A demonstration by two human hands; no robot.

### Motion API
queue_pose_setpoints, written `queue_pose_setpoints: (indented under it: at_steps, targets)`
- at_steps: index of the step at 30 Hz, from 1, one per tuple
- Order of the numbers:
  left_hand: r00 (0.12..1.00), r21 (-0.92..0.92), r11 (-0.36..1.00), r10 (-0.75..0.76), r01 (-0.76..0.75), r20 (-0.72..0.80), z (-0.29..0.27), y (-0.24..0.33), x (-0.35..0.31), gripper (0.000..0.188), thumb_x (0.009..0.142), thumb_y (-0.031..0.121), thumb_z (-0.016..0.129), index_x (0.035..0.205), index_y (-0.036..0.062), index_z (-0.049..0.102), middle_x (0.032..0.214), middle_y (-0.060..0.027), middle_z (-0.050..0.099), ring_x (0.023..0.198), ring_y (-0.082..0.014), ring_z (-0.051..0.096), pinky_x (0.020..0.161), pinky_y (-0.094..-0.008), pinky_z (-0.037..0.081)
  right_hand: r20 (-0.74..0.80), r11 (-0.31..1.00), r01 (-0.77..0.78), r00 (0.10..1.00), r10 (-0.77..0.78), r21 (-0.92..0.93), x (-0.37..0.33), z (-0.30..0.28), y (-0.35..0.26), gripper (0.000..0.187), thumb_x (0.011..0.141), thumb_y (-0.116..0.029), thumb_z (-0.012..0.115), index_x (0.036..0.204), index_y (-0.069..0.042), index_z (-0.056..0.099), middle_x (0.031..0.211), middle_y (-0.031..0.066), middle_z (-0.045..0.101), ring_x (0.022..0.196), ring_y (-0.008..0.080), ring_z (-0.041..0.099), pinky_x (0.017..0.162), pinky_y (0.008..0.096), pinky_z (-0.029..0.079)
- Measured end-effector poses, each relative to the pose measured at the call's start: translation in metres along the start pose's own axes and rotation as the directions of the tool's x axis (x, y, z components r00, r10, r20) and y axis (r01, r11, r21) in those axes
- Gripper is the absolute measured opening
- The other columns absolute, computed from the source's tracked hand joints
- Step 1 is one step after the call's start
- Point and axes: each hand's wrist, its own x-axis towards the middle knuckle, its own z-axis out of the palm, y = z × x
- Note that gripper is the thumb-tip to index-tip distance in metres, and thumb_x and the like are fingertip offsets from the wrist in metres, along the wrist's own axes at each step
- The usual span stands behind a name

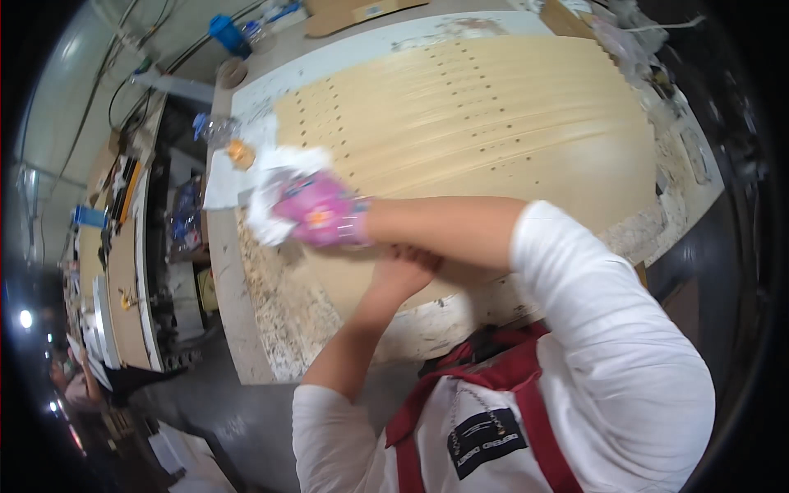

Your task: The person sands the surface of a wooden panel with a block, wipes the surface and edges with a white cloth, pours liquid from a bottle onto the cloth, and wipes the panels again while handling them one by one.

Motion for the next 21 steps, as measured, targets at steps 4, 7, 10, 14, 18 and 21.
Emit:
queue_pose_setpoints:
  at_steps: [4,7,10,14,18,21]
  targets:
    - [0.998,-0.032,0.999,-0.005,0.007,0.068,-0.007,-0.003,0.004,0.037,0.083,0.031,0.066,0.117,0.0184,0.070,0.128,-0.0029,0.062,0.126,-0.0269,0.051,0.105,-0.0484,0.039,-0.245,0.934,0.296,0.938,-0.245,0.199,0.039,0.021,0.008,0.043,0.084,-0.032,0.066,0.126,-0.026,0.063,0.120,0.0106,0.063,0.113,0.0327,0.060,0.092,0.0462,0.047]
    - [0.983,-0.078,0.997,-0.016,0.030,0.182,-0.016,-0.003,0.017,0.041,0.082,0.025,0.066,0.123,0.0200,0.066,0.135,-0.0032,0.057,0.128,-0.0262,0.049,0.109,-0.0474,0.035,-0.365,0.917,0.361,0.842,-0.398,-0.168,-0.031,-0.013,0.073,0.020,0.084,-0.029,0.066,0.102,-0.023,0.073,0.096,0.0079,0.068,0.090,0.0294,0.067,0.076,0.0415,0.052]
    - [0.985,-0.046,0.999,-0.009,0.017,0.171,-0.029,0.000,0.028,0.049,0.087,0.024,0.063,0.135,0.0244,0.056,0.150,0.0016,0.046,0.138,-0.0225,0.041,0.111,-0.0461,0.032,-0.316,0.937,0.026,0.938,-0.143,-0.347,-0.164,-0.090,0.153,0.037,0.078,-0.020,0.074,0.114,-0.014,0.069,0.111,0.0119,0.068,0.105,0.0322,0.065,0.095,0.0414,0.051]
    - [0.985,-0.033,0.999,-0.018,0.024,0.172,-0.036,0.003,0.034,0.049,0.088,0.023,0.061,0.136,0.0241,0.056,0.151,0.0030,0.045,0.138,-0.0224,0.041,0.110,-0.0458,0.033,-0.441,0.575,-0.795,0.594,0.673,-0.193,-0.289,-0.223,0.200,0.030,0.089,-0.023,0.062,0.116,-0.012,0.069,0.112,0.0136,0.070,0.100,0.0315,0.067,0.090,0.0407,0.052]
    - [0.994,0.019,1.000,-0.023,0.021,0.110,-0.030,0.004,0.034,0.046,0.088,0.023,0.062,0.133,0.0241,0.058,0.148,0.0030,0.048,0.136,-0.0219,0.044,0.109,-0.0456,0.034,-0.499,0.781,-0.594,0.744,0.444,-0.190,-0.226,-0.236,0.144,0.031,0.092,-0.028,0.060,0.118,-0.013,0.068,0.113,0.0144,0.070,0.100,0.0328,0.067,0.088,0.0406,0.053]
    - [0.995,0.060,0.998,-0.023,0.017,0.099,-0.028,0.005,0.033,0.040,0.087,0.024,0.064,0.126,0.0246,0.062,0.140,0.0020,0.054,0.130,-0.0211,0.050,0.105,-0.0456,0.038,-0.491,0.949,0.014,0.853,-0.175,-0.315,-0.155,-0.146,0.086,0.024,0.082,-0.020,0.063,0.105,-0.014,0.064,0.103,0.0127,0.066,0.093,0.0332,0.066,0.082,0.0435,0.053]
